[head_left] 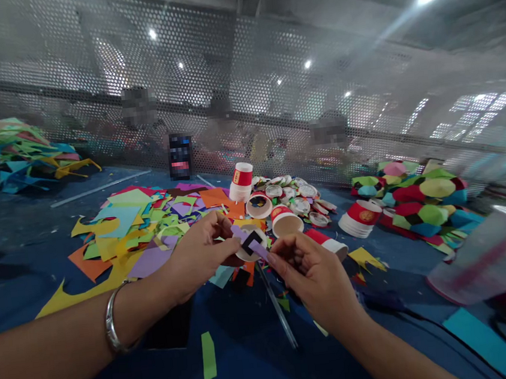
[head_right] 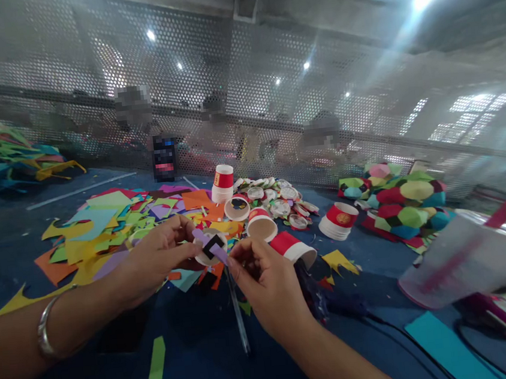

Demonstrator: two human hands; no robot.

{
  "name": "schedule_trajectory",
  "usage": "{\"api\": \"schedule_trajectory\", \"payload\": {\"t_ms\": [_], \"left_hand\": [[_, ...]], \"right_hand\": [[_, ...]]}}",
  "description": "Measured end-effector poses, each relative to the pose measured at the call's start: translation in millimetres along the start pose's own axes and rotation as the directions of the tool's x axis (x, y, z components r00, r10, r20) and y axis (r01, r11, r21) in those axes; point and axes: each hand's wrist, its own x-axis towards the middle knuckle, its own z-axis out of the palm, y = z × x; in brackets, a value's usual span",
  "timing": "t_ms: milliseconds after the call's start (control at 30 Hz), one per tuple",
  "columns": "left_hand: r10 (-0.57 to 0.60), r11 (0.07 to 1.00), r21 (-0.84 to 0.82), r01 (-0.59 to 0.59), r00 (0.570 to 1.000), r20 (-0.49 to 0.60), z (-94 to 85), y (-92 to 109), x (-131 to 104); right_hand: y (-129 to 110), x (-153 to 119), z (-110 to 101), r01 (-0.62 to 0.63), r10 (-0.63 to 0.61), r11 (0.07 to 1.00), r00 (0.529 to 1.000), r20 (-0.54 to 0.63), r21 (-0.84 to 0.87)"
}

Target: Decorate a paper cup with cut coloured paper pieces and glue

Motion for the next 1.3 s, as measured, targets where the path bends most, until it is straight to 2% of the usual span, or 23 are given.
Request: {"api": "schedule_trajectory", "payload": {"t_ms": [100,267,633,1033,1200,1300], "left_hand": [[-0.024,0.998,-0.057,0.023,1.0,-0.019,2.3,0.6,-2.3],[-0.068,0.995,-0.069,0.069,0.997,0.024,5.6,0.0,-5.7],[-0.04,0.999,-0.019,0.042,0.995,0.091,2.2,-7.0,-3.2],[-0.057,0.995,-0.078,0.063,0.996,0.071,9.0,-8.8,-3.0],[-0.041,0.992,-0.118,0.054,0.993,0.114,12.4,-13.2,-4.6],[-0.074,0.987,-0.13,0.092,0.988,0.133,12.6,-14.4,-5.3]], "right_hand": [[1.5,-0.2,0.4,0.01,-0.01,1.0,1.0,0.005,0.007],[3.6,-0.9,0.2,0.006,-0.006,1.0,1.0,0.007,0.015],[6.4,0.6,1.1,0.004,-0.003,1.0,1.0,0.029,-0.012],[3.0,-0.3,1.5,0.01,-0.011,1.0,0.999,0.049,0.006],[1.7,0.0,1.5,0.009,-0.01,1.0,0.999,0.042,0.022],[1.8,-0.5,1.6,0.01,-0.01,1.0,0.999,0.032,0.026]]}}
